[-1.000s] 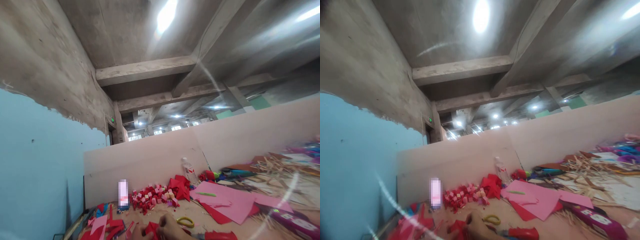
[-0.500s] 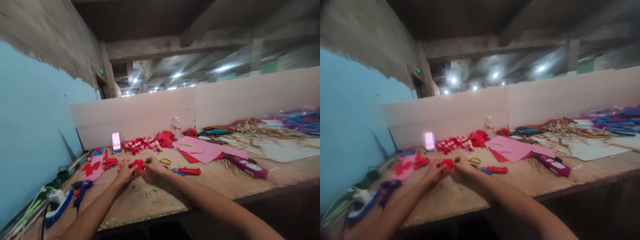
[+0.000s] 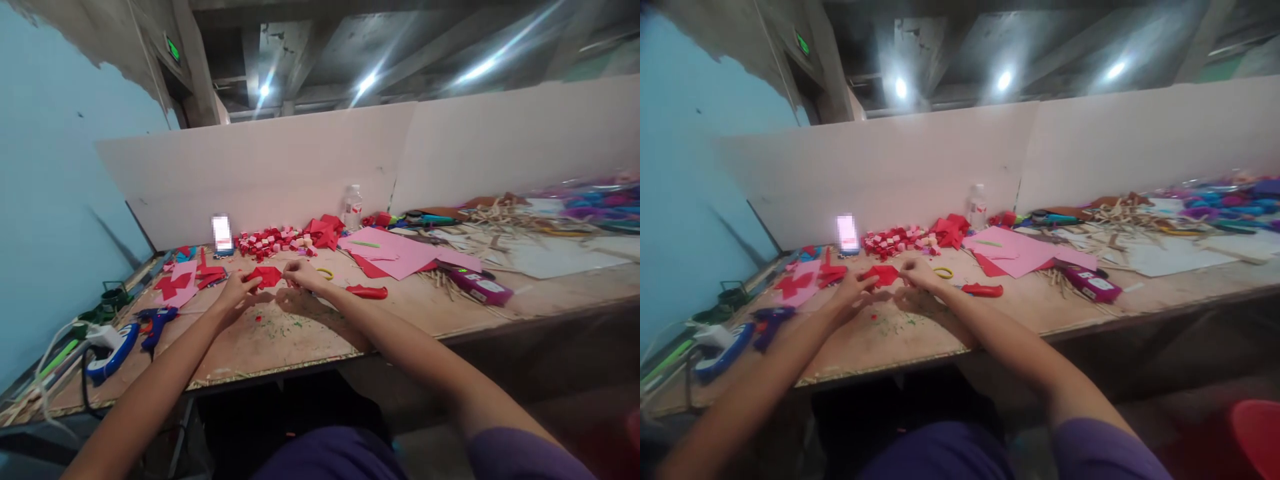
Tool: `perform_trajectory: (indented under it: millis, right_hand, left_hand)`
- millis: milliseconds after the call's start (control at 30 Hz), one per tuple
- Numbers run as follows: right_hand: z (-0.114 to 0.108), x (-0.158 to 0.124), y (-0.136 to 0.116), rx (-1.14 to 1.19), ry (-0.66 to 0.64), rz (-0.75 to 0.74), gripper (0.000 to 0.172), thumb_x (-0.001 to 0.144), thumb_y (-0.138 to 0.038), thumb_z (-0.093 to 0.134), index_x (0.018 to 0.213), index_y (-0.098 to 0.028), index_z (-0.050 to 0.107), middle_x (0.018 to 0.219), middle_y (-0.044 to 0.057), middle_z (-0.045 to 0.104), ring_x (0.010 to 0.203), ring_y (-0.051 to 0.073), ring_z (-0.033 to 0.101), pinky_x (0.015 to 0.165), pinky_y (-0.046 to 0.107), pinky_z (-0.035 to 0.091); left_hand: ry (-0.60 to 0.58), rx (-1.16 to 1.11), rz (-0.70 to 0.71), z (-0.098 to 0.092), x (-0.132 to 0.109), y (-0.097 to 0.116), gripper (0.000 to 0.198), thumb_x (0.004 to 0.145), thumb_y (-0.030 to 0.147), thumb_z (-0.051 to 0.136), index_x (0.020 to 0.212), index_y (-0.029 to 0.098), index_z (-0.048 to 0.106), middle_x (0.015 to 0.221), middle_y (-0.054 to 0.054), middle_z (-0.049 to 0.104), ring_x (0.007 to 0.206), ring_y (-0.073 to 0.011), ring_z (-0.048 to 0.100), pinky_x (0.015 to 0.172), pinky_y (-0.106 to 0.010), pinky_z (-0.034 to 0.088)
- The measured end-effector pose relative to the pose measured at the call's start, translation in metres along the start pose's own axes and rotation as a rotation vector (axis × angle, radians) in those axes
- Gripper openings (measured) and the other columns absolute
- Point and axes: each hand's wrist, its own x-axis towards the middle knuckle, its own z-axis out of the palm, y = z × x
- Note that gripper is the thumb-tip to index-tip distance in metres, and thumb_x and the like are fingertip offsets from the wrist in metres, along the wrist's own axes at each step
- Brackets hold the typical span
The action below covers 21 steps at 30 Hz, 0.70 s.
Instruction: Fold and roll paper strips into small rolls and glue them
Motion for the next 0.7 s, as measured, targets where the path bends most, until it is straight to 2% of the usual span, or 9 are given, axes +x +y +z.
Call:
perform_trajectory:
  millis: [167, 300, 467, 567, 700]
  right_hand:
    - [0.004, 0.002, -0.001, -0.001, 0.048, 0.03, 0.013, 0.084, -0.011, 0.065, 0.073, -0.007, 0.07, 0.055, -0.001, 0.061, 0.053, 0.008, 0.052, 0.055, 0.017, 0.04]
    - [0.005, 0.001, -0.001, 0.056, 0.007, 0.029, 0.007, 0.08, -0.011, 0.068, 0.083, -0.011, 0.075, 0.071, 0.001, 0.071, 0.06, 0.011, 0.062, 0.057, 0.019, 0.048]
    - [0.009, -0.001, -0.001, 0.139, -0.071, 0.025, 0.01, 0.082, -0.017, 0.069, 0.074, -0.014, 0.073, 0.069, 0.002, 0.073, 0.064, 0.015, 0.068, 0.055, 0.02, 0.053]
    - [0.01, -0.001, 0.0, 0.166, -0.081, 0.037, 0.013, 0.081, -0.017, 0.071, 0.068, -0.014, 0.071, 0.064, 0.002, 0.07, 0.061, 0.015, 0.068, 0.054, 0.021, 0.054]
    - [0.009, -0.003, -0.001, 0.194, -0.076, 0.041, 0.014, 0.083, -0.021, 0.071, 0.07, -0.015, 0.071, 0.067, 0.004, 0.071, 0.061, 0.015, 0.067, 0.058, 0.024, 0.056]
  left_hand:
    - [-0.038, -0.015, -0.016, 0.0, -0.003, 0.004, 0.032, 0.079, 0.042, 0.076, 0.083, 0.011, 0.072, 0.06, -0.003, 0.064, 0.055, -0.0144, 0.057, 0.05, -0.025, 0.048]
    - [-0.077, -0.029, -0.046, 0.003, -0.006, 0.008, 0.035, 0.079, 0.042, 0.077, 0.095, 0.011, 0.074, 0.059, -0.002, 0.065, 0.052, -0.016, 0.06, 0.048, -0.027, 0.053]
    - [-0.106, -0.05, -0.062, 0.004, -0.007, 0.011, 0.035, 0.082, 0.042, 0.076, 0.102, 0.012, 0.076, 0.06, -0.002, 0.066, 0.054, -0.0163, 0.064, 0.049, -0.026, 0.055]
    - [-0.097, -0.057, -0.064, 0.003, -0.005, 0.012, 0.035, 0.082, 0.041, 0.077, 0.102, 0.012, 0.076, 0.055, 0.001, 0.062, 0.049, -0.0143, 0.06, 0.044, -0.024, 0.052]
    - [-0.077, -0.076, -0.044, 0.001, -0.002, 0.012, 0.031, 0.08, 0.038, 0.078, 0.097, 0.012, 0.075, 0.056, 0.001, 0.061, 0.045, -0.0123, 0.056, 0.039, -0.022, 0.047]
